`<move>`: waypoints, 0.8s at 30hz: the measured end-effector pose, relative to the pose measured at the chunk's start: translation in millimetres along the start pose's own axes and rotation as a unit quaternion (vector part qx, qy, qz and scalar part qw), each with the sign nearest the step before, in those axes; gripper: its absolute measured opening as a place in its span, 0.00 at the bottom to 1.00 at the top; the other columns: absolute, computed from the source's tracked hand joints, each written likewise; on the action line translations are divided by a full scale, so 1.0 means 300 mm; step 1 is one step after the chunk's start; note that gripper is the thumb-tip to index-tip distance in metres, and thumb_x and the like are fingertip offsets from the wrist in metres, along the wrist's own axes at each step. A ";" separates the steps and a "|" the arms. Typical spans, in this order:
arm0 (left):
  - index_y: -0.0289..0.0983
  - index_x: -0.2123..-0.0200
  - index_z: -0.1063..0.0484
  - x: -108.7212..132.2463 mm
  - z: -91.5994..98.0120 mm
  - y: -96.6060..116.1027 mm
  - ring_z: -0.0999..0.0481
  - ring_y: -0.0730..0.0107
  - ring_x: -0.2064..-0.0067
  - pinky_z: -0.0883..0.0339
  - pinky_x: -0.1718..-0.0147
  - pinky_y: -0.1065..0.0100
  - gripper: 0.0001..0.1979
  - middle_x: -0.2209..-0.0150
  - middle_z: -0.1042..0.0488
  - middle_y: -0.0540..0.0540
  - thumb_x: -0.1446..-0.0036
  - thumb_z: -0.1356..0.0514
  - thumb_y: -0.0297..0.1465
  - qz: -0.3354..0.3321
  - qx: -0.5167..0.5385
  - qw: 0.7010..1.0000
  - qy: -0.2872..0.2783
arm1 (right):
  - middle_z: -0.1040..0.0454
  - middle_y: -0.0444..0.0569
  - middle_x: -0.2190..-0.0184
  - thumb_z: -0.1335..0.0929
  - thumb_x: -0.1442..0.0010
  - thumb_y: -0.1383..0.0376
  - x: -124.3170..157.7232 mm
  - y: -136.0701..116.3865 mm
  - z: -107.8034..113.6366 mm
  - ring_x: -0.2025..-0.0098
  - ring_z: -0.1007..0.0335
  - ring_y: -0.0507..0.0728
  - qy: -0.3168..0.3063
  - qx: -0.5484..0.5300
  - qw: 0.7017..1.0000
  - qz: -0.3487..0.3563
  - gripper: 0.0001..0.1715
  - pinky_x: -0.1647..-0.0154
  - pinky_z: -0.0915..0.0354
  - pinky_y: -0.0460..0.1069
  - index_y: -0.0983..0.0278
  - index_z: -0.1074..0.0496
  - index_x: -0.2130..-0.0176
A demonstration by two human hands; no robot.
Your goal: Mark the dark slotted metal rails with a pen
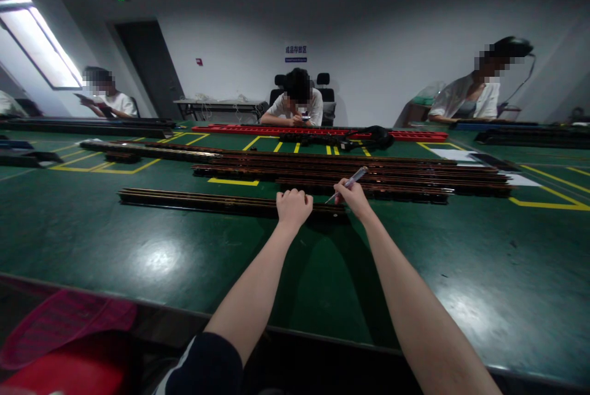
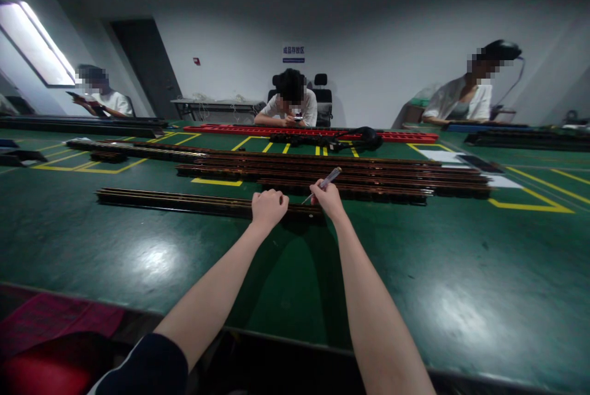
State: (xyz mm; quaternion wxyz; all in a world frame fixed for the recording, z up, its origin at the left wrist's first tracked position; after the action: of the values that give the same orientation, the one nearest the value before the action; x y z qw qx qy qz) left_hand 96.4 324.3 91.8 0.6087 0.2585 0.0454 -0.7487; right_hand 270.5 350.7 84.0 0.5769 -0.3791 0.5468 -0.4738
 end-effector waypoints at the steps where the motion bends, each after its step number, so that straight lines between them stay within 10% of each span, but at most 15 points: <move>1: 0.34 0.67 0.22 0.003 -0.005 0.011 0.23 0.61 0.63 0.35 0.57 0.59 0.23 0.64 0.21 0.39 0.37 0.56 0.34 -0.011 -0.002 1.000 0.005 | 0.33 0.41 0.86 0.28 0.53 0.50 -0.001 0.000 0.001 0.82 0.34 0.52 -0.001 0.009 1.000 0.002 0.21 0.76 0.34 0.47 0.61 0.37 0.78; 24: 0.34 0.67 0.21 0.014 -0.038 0.036 0.24 0.63 0.62 0.34 0.61 0.62 0.23 0.62 0.21 0.40 0.36 0.55 0.34 -0.032 -0.018 0.999 -0.005 | 0.36 0.41 0.87 0.30 0.52 0.57 0.000 0.034 0.048 0.84 0.37 0.49 0.069 -0.030 0.997 -0.013 0.17 0.79 0.35 0.44 0.62 0.37 0.81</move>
State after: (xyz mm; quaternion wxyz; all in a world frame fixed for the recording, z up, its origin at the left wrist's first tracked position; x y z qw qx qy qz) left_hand 109.7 322.3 83.0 0.5891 0.2419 0.0643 -0.7683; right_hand 286.0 352.3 76.0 0.5203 -0.3697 0.5942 -0.4895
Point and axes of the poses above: each hand's wrist, its own x-axis away from the middle knuckle, its own z-axis out of the back of the hand, y = z × x, the point moved 3 cm from there along -x, towards the middle knuckle
